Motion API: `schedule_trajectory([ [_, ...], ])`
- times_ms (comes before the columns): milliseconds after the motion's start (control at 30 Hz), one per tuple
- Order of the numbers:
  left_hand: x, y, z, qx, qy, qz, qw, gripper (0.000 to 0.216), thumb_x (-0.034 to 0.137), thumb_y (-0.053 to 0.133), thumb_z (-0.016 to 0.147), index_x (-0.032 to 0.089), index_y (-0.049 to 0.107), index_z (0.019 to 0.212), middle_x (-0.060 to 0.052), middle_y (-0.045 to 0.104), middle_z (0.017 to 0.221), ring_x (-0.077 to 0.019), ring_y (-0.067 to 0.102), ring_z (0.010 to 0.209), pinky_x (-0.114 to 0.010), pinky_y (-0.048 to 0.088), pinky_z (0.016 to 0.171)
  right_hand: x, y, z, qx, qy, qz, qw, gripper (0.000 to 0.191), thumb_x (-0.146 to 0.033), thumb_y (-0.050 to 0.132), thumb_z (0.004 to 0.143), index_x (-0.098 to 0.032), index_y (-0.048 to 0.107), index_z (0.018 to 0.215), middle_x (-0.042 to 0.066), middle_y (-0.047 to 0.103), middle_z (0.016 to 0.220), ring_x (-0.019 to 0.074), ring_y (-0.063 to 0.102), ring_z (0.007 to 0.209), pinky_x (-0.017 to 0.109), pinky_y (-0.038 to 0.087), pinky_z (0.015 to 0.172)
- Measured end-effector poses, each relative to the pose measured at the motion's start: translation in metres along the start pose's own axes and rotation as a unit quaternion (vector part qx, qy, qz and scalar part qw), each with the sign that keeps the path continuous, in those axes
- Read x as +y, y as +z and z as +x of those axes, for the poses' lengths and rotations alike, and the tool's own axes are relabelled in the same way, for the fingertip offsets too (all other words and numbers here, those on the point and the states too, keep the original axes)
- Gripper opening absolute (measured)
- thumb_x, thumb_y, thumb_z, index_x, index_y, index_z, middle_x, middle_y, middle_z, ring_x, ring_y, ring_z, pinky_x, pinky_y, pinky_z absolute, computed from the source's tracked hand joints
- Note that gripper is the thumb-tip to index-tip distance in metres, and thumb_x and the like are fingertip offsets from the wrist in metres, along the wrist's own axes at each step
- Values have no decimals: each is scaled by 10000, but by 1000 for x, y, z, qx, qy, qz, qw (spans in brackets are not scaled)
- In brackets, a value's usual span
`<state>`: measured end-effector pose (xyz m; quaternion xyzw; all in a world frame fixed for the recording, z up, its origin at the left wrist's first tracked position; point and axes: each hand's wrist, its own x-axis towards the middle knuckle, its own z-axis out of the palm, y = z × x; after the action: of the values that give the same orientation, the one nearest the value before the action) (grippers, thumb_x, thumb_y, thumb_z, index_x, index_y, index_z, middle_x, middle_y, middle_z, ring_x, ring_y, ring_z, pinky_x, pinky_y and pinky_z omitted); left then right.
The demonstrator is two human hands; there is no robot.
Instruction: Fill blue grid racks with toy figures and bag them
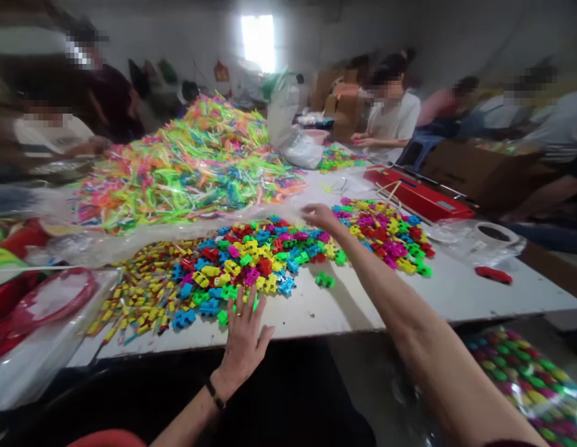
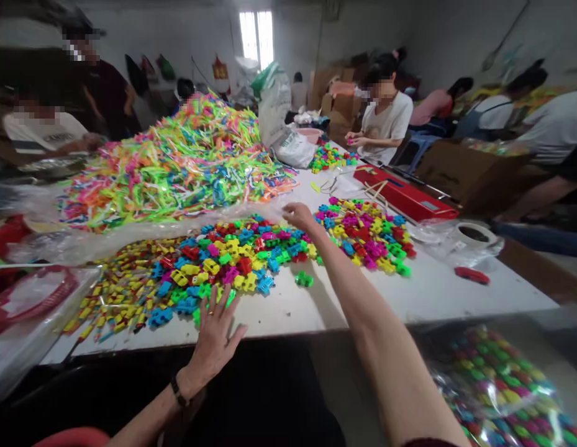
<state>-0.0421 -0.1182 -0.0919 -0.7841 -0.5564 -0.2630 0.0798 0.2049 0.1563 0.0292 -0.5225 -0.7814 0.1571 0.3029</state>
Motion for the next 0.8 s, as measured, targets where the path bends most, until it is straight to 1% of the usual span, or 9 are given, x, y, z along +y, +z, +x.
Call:
schedule_trajectory([
  [67, 19, 3, 14, -17, 44, -49, 998, 384, 205, 535, 974, 179, 555, 1357, -142, 373, 1636, -356, 107, 1588, -655, 243, 1237, 11, -18, -18, -40, -13, 24, 999, 321, -139, 532, 933, -40, 725, 1170, 92, 771, 1045, 97, 645, 789, 198, 471, 753],
  [167, 40, 12, 28, -48, 103, -105, 988, 239, 188, 522, 981, 185, 643, 1187, -114, 435, 1604, -332, 165, 1582, -625, 272, 1245, 29, -26, -73, -55, -5, 22, 998, 250, -177, 578, 922, -59, 772, 1026, 74, 763, 895, 135, 647, 788, 223, 468, 743],
  [233, 49, 22, 36, -73, 133, -123, 981, 239, 180, 517, 980, 181, 652, 1177, -110, 447, 1596, -322, 194, 1577, -604, 293, 1247, 41, -15, -119, -60, 4, 9, 998, 222, -231, 614, 914, -94, 779, 966, 73, 744, 857, 159, 641, 750, 259, 480, 725],
  [333, 59, 40, 53, -103, 163, -135, 972, 290, 163, 518, 967, 161, 635, 1233, -119, 457, 1589, -320, 215, 1571, -588, 310, 1244, 54, 18, -176, -50, -7, -27, 998, 402, -329, 711, 865, -146, 705, 1223, 122, 708, 1110, 220, 661, 924, 327, 525, 823],
  [400, 63, 50, 67, -121, 178, -136, 967, 301, 151, 532, 949, 154, 636, 1232, -125, 468, 1580, -321, 238, 1564, -588, 304, 1245, 60, 36, -194, -37, -12, -54, 998, 462, -323, 686, 882, -163, 643, 1313, 139, 673, 1167, 249, 642, 1029, 361, 528, 883],
  [500, 65, 59, 82, -144, 188, -134, 962, 230, 150, 565, 927, 159, 673, 1130, -143, 535, 1519, -329, 327, 1529, -596, 295, 1242, 61, 50, -192, -21, 6, -44, 999, 361, -273, 619, 909, -167, 656, 1253, 123, 681, 1108, 246, 645, 999, 363, 527, 874],
  [600, 63, 61, 81, -137, 186, -142, 962, 183, 154, 543, 948, 173, 684, 1062, -135, 629, 1404, -301, 444, 1462, -571, 327, 1231, 48, 59, -167, 18, 23, -10, 1000, 338, -289, 639, 894, -164, 670, 1207, 115, 700, 1073, 256, 646, 995, 383, 523, 895],
  [700, 62, 62, 75, -128, 201, -145, 960, 213, 158, 497, 975, 176, 681, 1081, -118, 645, 1382, -279, 489, 1426, -541, 358, 1217, 24, 73, -131, 50, -16, 34, 998, 488, -329, 644, 906, -155, 587, 1359, 151, 668, 1258, 269, 618, 1136, 406, 507, 978],
  [800, 60, 63, 77, -133, 214, -112, 961, 287, 196, 514, 977, 161, 650, 1228, -132, 577, 1476, -304, 405, 1486, -560, 304, 1238, 15, 76, -101, 76, -66, 19, 995, 566, -313, 603, 932, -148, 503, 1464, 169, 571, 1437, 277, 516, 1320, 435, 428, 1112],
])
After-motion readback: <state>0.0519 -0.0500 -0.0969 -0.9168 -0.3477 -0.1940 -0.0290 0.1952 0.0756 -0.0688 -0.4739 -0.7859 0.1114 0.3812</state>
